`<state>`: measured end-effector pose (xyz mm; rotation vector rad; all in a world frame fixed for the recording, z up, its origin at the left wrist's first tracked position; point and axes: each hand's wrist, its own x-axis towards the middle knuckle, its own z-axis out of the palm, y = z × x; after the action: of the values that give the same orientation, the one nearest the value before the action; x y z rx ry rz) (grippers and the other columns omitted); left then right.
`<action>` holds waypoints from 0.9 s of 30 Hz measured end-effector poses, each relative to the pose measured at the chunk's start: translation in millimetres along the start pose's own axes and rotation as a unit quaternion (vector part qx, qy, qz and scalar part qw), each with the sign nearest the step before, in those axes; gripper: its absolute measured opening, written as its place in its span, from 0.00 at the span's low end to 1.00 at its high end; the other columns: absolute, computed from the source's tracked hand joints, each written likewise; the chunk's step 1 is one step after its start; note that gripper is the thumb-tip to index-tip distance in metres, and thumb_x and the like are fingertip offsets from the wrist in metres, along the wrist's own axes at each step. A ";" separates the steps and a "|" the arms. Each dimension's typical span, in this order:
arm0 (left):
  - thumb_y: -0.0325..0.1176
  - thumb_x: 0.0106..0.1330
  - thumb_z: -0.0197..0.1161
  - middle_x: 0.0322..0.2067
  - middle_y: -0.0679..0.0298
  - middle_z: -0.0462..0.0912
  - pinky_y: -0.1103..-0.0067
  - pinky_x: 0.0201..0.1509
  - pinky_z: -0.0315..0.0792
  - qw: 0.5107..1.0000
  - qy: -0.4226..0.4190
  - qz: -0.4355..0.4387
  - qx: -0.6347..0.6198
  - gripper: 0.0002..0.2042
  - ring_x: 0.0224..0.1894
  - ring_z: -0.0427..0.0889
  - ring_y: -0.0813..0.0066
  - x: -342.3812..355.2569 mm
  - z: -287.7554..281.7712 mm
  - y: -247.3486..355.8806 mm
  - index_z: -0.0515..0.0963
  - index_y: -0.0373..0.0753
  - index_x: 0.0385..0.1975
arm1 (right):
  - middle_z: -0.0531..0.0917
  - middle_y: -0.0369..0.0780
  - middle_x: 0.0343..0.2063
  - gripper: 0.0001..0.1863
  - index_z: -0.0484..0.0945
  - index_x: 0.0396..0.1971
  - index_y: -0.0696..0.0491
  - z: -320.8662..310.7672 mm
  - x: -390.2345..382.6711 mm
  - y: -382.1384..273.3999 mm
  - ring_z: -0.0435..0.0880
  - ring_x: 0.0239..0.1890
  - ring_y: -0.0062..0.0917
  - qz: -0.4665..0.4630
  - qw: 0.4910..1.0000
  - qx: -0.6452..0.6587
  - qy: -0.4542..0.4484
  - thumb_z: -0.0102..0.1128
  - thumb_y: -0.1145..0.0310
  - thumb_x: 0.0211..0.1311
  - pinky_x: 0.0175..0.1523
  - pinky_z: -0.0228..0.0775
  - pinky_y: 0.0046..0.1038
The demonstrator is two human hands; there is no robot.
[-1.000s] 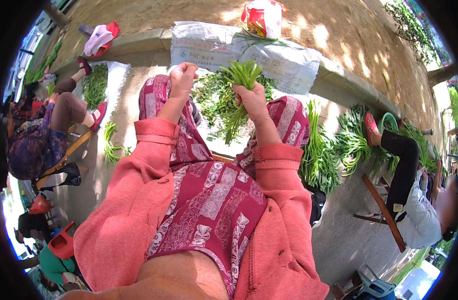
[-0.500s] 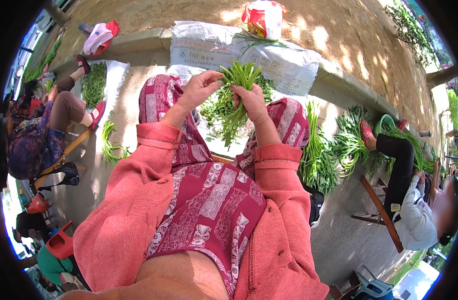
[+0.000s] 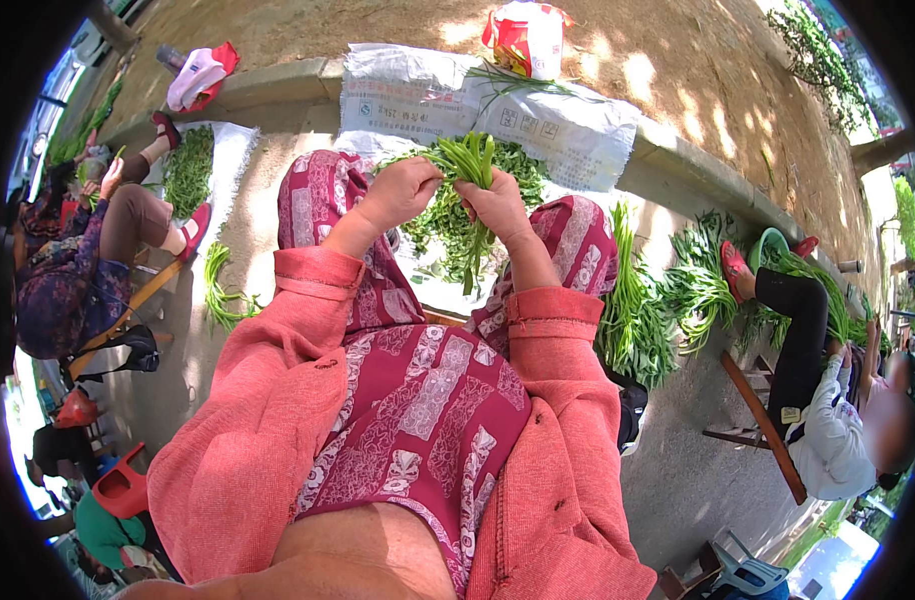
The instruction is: The person holds a bundle of green leafy vegetables and picks off individual leaves or small stems by hand, placing them onto a white bag spread on the ground while sitting outdoors.
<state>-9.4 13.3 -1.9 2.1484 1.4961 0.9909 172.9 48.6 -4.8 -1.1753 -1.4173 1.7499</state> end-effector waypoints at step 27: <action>0.25 0.54 0.56 0.20 0.59 0.78 0.77 0.27 0.70 0.940 0.292 -0.149 -0.095 0.03 0.21 0.75 0.71 11.9 -2.4 -27.0 0.76 0.34 0.23 | 0.73 0.32 0.15 0.04 0.76 0.28 0.56 2.2 -0.8 6.4 0.70 0.15 0.14 -0.042 0.997 0.012 0.058 0.58 0.72 0.54 0.18 0.62 0.18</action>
<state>-27.1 34.3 -13.0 1.4950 1.8148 1.6644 171.8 45.4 -10.7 -1.1678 -1.3538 1.6118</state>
